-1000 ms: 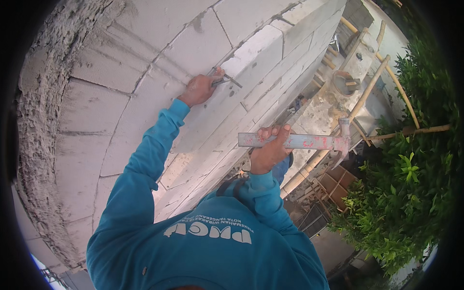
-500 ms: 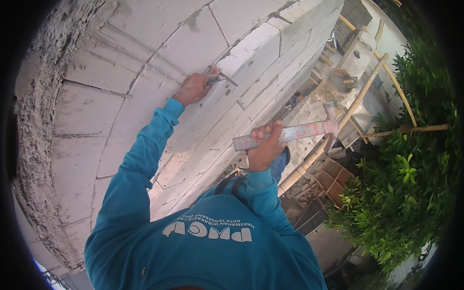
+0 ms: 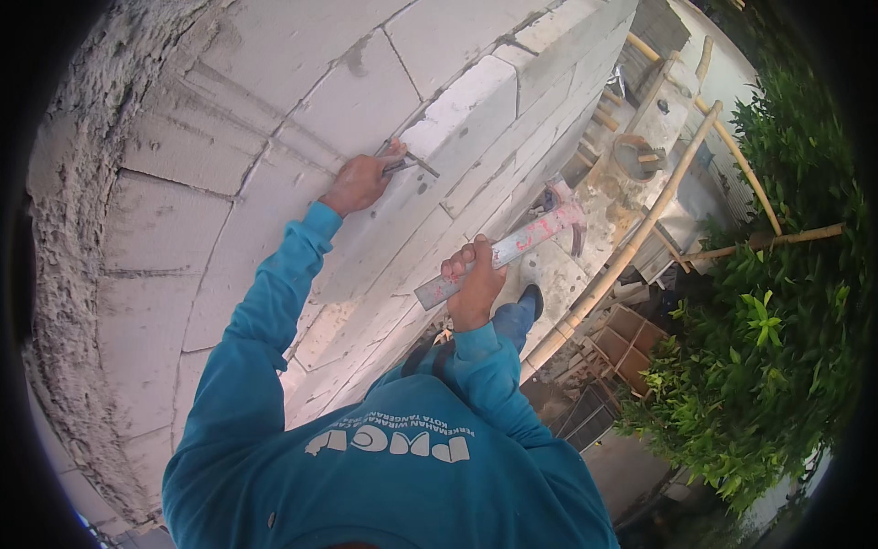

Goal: The person is installing white tiles on a curved wall using a hammer and a metal tool. They repeatedly tap the tiles into place and adjust their position while standing on scaffolding.

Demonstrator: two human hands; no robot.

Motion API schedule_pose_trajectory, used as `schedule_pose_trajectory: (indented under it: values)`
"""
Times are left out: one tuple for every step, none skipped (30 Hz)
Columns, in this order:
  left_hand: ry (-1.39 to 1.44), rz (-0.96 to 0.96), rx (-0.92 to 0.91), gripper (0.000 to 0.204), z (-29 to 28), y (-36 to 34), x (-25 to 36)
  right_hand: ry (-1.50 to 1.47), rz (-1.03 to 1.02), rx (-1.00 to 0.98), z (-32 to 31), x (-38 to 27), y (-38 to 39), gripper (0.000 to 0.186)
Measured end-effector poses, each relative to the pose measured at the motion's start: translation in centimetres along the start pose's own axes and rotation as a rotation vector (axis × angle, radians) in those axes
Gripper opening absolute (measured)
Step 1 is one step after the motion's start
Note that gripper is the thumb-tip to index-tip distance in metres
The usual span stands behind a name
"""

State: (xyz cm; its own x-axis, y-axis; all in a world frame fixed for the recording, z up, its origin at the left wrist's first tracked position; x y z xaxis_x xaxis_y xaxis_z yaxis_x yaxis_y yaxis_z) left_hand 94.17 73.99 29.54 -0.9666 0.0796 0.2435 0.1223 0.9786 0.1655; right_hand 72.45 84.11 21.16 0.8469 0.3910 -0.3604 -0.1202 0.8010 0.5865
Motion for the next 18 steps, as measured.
schedule_pose_trajectory:
  values:
    - [0.026,0.020,0.041,0.055,-0.1,0.3,0.1,-0.073,-0.104,0.033,-0.6,-2.6,0.2,0.016]
    - [0.052,0.037,0.083,0.056,-0.1,0.6,0.0,-0.144,-0.207,0.064,-1.1,-4.4,0.5,0.017]
    - [0.062,0.054,0.098,0.056,0.1,0.5,-0.1,-0.187,-0.230,0.091,-1.6,-4.2,0.6,0.016]
    - [0.072,0.068,0.114,0.057,0.4,0.4,-0.5,-0.228,-0.252,0.116,-2.2,-3.5,0.8,0.015]
    - [0.082,0.079,0.129,0.058,0.6,0.4,-0.8,-0.268,-0.271,0.142,-2.6,-2.5,1.0,0.015]
    - [0.044,0.058,0.086,0.058,0.8,-0.2,-0.9,-0.240,-0.242,0.218,-0.8,0.1,2.6,0.012]
    - [0.006,0.041,0.041,0.059,0.9,-0.8,-0.4,-0.117,-0.014,0.091,1.1,5.3,2.6,0.010]
    - [-0.030,0.020,-0.009,0.059,1.5,-0.7,0.0,0.009,0.217,-0.031,1.7,9.7,3.1,0.010]
    - [-0.022,0.023,0.011,0.060,1.3,-0.5,-0.4,0.069,0.267,-0.046,1.7,10.6,3.1,0.010]
    - [-0.015,0.029,0.030,0.060,1.2,-0.3,-0.7,0.128,0.315,-0.060,1.6,11.2,3.0,0.011]
    - [-0.008,0.036,0.049,0.060,1.0,-0.2,-0.9,0.188,0.362,-0.074,1.3,11.6,2.9,0.012]
    - [-0.019,0.007,0.036,0.060,0.9,-0.2,-1.4,0.208,0.361,-0.102,1.1,10.4,2.6,0.011]
    - [-0.024,-0.012,0.011,0.059,1.1,-0.2,-1.2,0.226,0.331,-0.088,0.4,9.2,2.4,0.010]
    - [-0.029,-0.031,-0.015,0.058,1.4,0.0,-1.1,0.243,0.300,-0.075,-0.3,8.3,2.1,0.010]
    - [-0.017,-0.015,0.026,0.058,1.0,-0.1,-0.9,0.265,0.259,-0.073,-0.4,7.1,1.4,0.010]
    - [-0.004,-0.004,0.063,0.057,1.0,0.1,-0.8,0.238,0.233,-0.081,-0.8,6.2,1.3,0.009]
    - [0.009,0.008,0.101,0.056,0.9,0.3,-0.8,0.237,0.232,-0.069,-1.5,5.5,1.2,0.010]
    - [0.028,0.009,0.115,0.056,0.7,0.4,-0.7,0.235,0.226,-0.058,-2.3,4.5,1.1,0.012]
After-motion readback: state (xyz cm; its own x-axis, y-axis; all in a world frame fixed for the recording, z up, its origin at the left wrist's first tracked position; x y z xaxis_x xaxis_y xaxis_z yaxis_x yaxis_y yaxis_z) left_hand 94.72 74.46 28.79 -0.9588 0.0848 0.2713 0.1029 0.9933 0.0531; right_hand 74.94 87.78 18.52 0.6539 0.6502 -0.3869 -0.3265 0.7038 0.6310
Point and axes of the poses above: each hand's wrist, its own y-axis away from the middle knuckle, its own z-axis out of the palm, x = y × z, the point moved 10 cm from there along -y, towards the middle knuckle, and after that the axes turned 3 degrees about z, right-handed, at the moved point
